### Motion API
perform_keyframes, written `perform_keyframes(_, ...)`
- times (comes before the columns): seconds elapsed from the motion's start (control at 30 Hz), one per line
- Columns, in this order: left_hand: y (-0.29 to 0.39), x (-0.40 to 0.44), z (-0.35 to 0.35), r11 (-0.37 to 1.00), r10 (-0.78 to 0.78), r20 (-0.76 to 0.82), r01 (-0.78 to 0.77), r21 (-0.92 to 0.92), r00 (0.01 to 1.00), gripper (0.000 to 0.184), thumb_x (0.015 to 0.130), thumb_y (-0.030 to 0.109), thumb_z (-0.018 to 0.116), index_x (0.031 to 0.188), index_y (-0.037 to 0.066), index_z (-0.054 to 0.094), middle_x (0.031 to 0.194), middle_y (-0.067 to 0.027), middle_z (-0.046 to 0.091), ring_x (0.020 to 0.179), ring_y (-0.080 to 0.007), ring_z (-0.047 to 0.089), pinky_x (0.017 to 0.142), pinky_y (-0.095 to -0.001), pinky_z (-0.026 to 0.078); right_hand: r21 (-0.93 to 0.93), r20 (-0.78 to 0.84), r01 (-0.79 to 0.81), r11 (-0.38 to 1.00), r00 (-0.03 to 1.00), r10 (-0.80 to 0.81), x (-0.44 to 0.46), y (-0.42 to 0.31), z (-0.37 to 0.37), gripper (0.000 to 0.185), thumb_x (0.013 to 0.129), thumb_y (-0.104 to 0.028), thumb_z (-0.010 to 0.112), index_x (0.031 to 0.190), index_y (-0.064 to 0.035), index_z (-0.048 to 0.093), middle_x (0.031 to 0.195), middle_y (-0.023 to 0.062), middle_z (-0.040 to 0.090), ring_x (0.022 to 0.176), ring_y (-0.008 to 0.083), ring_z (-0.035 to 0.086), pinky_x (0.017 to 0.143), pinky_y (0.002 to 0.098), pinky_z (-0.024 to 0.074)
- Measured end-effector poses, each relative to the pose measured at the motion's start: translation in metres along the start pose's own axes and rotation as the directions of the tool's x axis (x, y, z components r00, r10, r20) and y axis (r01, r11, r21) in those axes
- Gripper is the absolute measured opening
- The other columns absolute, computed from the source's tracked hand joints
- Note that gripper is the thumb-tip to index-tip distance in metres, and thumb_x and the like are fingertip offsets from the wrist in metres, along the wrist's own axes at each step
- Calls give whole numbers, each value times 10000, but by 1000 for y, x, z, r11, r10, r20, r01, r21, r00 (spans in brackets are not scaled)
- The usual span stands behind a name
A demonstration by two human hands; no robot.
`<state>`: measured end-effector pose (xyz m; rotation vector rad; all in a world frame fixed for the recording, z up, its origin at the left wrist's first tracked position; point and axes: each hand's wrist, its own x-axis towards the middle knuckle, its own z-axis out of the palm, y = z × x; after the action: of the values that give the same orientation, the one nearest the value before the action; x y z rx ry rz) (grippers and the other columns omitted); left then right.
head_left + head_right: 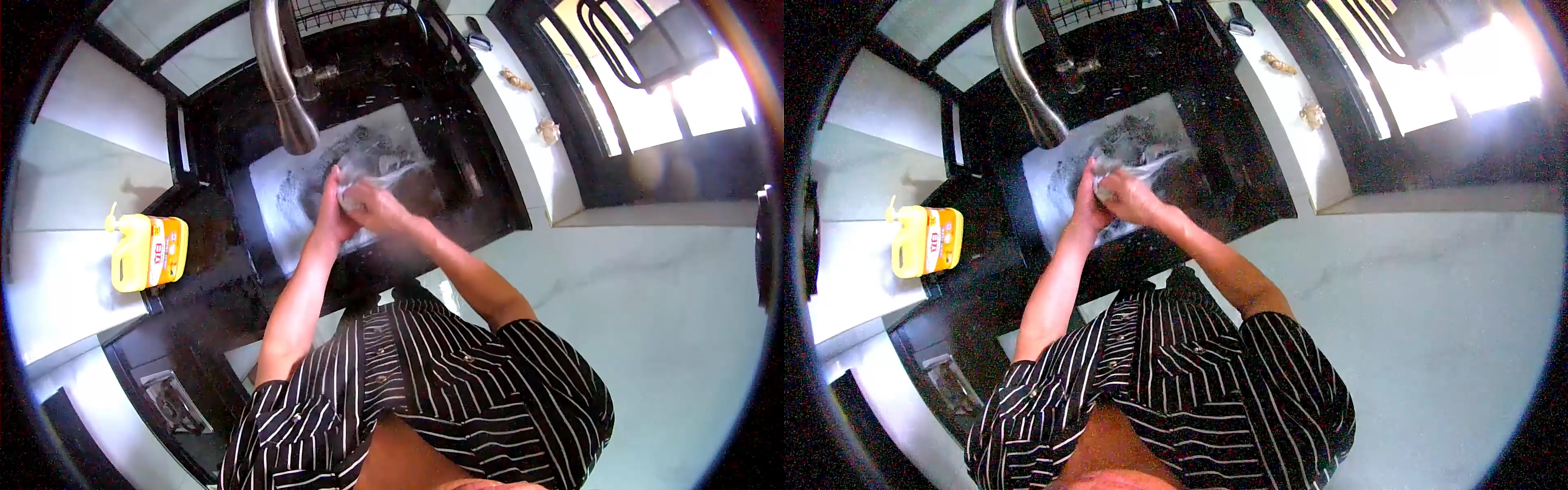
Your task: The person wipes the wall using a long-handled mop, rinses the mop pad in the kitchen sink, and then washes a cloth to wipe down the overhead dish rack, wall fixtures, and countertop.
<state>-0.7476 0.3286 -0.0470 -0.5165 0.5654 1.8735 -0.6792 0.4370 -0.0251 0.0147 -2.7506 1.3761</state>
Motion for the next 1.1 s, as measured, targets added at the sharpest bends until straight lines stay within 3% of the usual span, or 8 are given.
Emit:
perform_keyframes(0.27,-11,25,-24,995,94,-190,-87,47,977,340,911,338,416,1024,44,544,1022,-108,590,923,-240,586,803,-382,498,-147,-215,24,989,975,-56,4,43,20,554,708,-334,717,1198,-157,529,1220,163,441,1166,318,392,965,401,354)
perform_keyframes(0.37,-5,16,-13,999,13,-160,-21,-48,987,433,884,473,446,1071,99,560,1059,-74,596,974,-244,567,835,-420,468,852,239,-428,301,830,503,16,32,18,842,756,-366,681,1425,-129,228,1298,123,416,1183,262,409,977,377,363)
perform_keyframes(0.47,6,0,18,995,92,-164,-85,45,982,583,839,592,451,1145,103,536,1140,-81,565,1062,-258,526,916,-433,416,879,364,-448,160,850,380,24,15,-4,693,756,-334,680,1327,-61,396,1118,96,559,1018,191,533,900,327,422)
perform_keyframes(0.6,15,-14,36,985,171,-173,-171,12,970,654,839,627,390,1166,75,516,1152,-115,552,1073,-267,523,923,-436,421,676,101,-459,576,832,545,37,-15,-19,385,768,-238,654,1088,-39,574,976,77,623,898,181,579,797,313,473)
perform_keyframes(0.67,18,-31,50,978,198,-133,-206,-44,971,750,835,659,328,1252,45,435,1246,-148,480,1165,-317,449,990,-468,355,340,-320,59,938,946,57,39,-14,-12,396,707,-184,668,1074,-71,573,983,149,589,908,311,579,788,363,473)
perform_keyframes(0.73,20,-21,19,962,268,17,-267,-49,963,717,820,645,391,1231,61,456,1262,-132,458,1139,-303,471,983,-445,365,156,-235,262,952,946,-221,41,-21,-12,487,672,-184,678,1135,-106,549,1041,152,563,986,359,526,853,408,432)
perform_keyframes(0.77,18,-23,23,977,201,432,-209,-31,879,686,830,633,382,1202,64,471,1263,-135,456,1144,-304,467,982,-446,369,-60,-138,311,948,938,-317,41,-35,-16,562,666,-251,671,1195,-141,516,1102,125,547,1071,342,476,913,457,368)
perform_keyframes(1.1,-1,11,-11,881,464,78,-469,68,882,360,903,381,422,1054,82,555,1045,-72,591,987,-235,563,888,-387,447,-130,-359,-24,991,933,-25,43,-42,4,220,804,-274,548,793,-60,601,822,165,594,756,366,559,643,461,447)
